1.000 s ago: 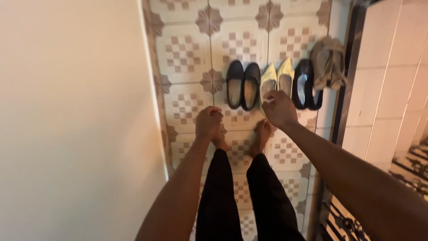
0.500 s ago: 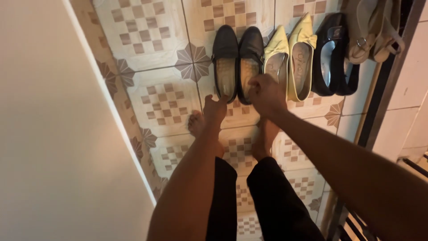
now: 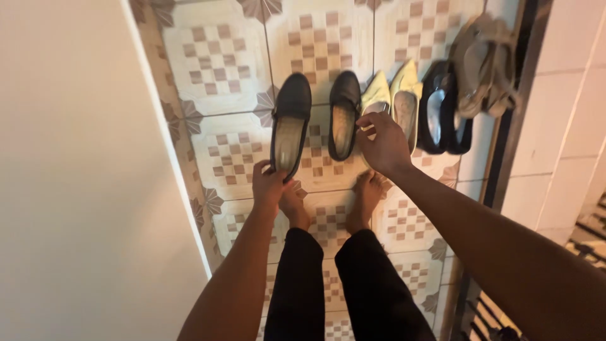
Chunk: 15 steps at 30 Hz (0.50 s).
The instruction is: Organizing various pairs of shoes by placing them onto a wooden shoe rack.
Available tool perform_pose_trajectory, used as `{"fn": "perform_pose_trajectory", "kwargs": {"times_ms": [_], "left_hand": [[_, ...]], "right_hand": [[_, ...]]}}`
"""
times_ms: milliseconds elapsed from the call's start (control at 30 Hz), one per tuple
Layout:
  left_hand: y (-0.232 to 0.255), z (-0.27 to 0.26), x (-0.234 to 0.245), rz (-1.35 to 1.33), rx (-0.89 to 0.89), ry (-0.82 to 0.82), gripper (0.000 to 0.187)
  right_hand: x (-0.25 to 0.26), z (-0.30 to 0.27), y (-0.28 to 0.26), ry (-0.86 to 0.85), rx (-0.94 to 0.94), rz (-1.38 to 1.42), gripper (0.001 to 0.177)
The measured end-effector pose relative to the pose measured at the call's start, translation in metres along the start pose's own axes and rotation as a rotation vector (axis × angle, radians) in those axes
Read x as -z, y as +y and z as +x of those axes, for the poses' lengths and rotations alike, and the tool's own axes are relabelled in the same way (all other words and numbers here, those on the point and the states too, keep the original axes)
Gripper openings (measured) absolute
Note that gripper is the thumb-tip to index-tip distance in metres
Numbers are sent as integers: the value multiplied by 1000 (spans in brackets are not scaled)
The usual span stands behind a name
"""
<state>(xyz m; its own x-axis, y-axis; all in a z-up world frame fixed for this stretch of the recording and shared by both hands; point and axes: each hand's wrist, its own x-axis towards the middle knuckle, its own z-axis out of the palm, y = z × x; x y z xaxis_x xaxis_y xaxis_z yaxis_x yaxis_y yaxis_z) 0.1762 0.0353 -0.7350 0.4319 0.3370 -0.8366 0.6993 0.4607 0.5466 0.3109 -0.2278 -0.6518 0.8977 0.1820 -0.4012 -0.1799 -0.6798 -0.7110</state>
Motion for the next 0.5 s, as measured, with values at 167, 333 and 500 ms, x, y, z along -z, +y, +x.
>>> {"fn": "perform_pose_trajectory", "kwargs": {"times_ms": [167, 333, 500], "left_hand": [[59, -75, 15, -95, 17, -85, 51], [137, -129, 17, 11, -126, -275, 50], [197, -173, 36, -63, -434, -472, 52]], "right_hand": [[52, 2, -92, -32, 8, -78, 50], [110, -3, -177, -61, 51, -10, 78], [179, -37, -279, -154, -205, 152, 71]]}}
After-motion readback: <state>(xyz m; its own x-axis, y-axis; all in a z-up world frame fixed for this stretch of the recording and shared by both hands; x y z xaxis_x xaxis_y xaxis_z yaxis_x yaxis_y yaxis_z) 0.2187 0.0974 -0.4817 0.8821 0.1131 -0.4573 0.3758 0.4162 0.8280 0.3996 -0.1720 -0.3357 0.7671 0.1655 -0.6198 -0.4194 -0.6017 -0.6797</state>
